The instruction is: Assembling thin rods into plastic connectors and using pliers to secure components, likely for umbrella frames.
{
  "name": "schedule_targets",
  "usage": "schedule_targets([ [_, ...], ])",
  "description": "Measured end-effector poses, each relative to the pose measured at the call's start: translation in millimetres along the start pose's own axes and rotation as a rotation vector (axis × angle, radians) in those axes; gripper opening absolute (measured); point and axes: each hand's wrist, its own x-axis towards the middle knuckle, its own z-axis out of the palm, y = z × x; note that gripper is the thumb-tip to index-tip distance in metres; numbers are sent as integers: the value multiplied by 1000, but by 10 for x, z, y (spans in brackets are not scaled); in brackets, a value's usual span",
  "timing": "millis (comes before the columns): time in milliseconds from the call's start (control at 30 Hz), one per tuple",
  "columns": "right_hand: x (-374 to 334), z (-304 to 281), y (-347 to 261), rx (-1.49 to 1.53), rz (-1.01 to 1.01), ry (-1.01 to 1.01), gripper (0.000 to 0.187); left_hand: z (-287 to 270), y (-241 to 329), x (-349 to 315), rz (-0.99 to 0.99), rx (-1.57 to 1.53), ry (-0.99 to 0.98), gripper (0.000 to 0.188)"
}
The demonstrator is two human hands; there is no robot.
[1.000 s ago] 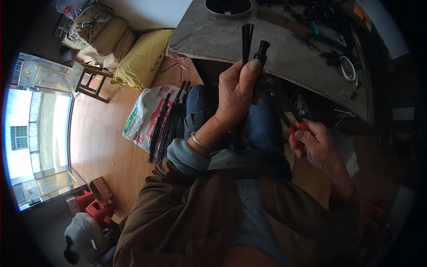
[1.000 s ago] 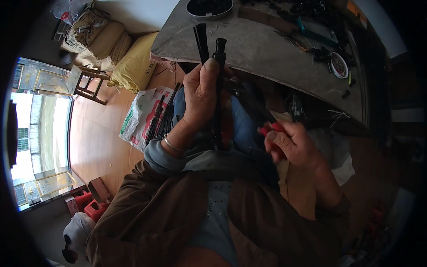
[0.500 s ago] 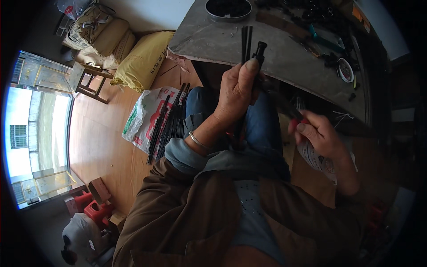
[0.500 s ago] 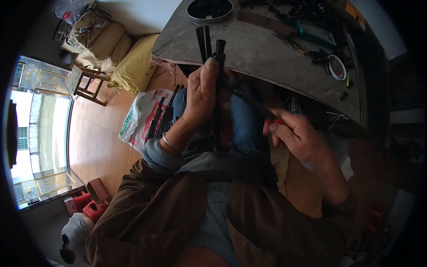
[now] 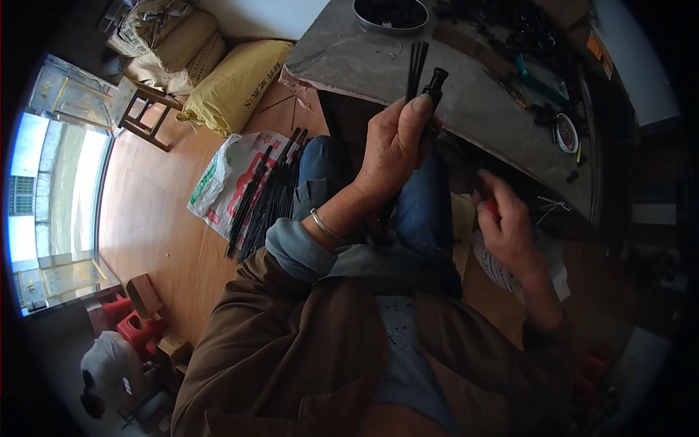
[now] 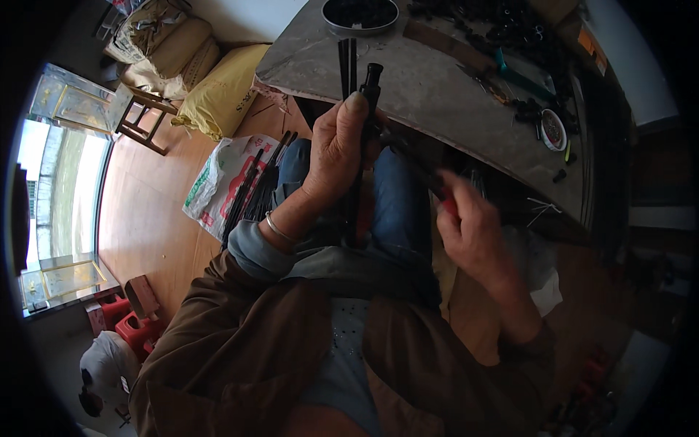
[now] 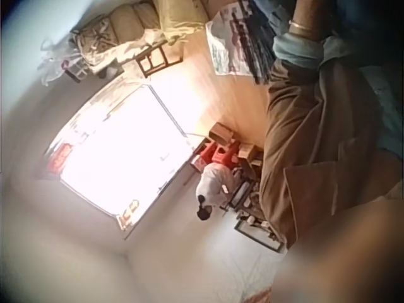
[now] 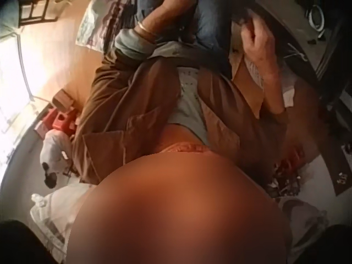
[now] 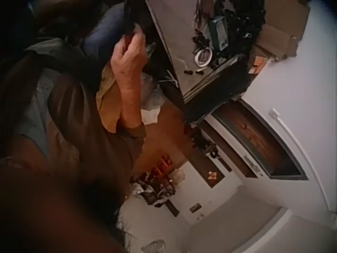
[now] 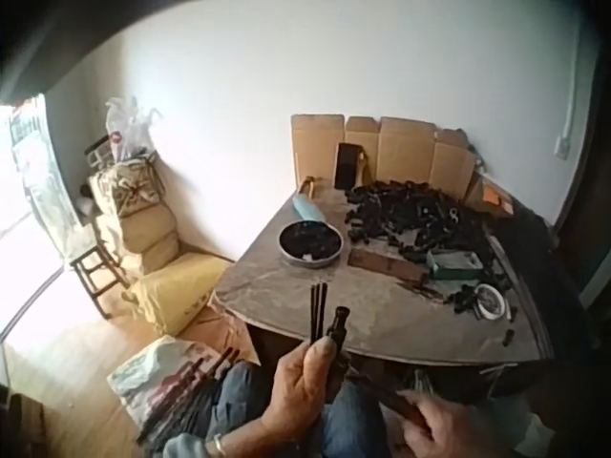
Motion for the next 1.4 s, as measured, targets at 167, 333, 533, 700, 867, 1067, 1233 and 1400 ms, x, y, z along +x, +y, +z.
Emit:
schedule_targets([
  [167,-56,17,-120,1085,648,-531,26,42,42,28,-4,-32,-36,52],
  [333,109,-198,-354,1134,714,-525,40,-46,47,94,-69,-78,-192,59],
  [533,90,-251,-283,1114,692,-597,33,-36,61,97,-79,-73,-236,62],
  [700,82,-215,-244,1068,636,-600,33,-64,64,92,-120,-99,-260,63],
  [867,42,-121,-283,1082,706,-572,31,-50,96,56,-147,-90,-256,65],
  [1067,38,9,-295,1063,743,-578,34,-98,62,73,-155,-107,-260,65],
  [1233,53,-35,-238,866,733,-428,21,60,119,131,-161,-50,-176,58],
  [1400,266,-267,746,-302,166,335,26,-118,-19,216,-200,-139,-21,56],
])
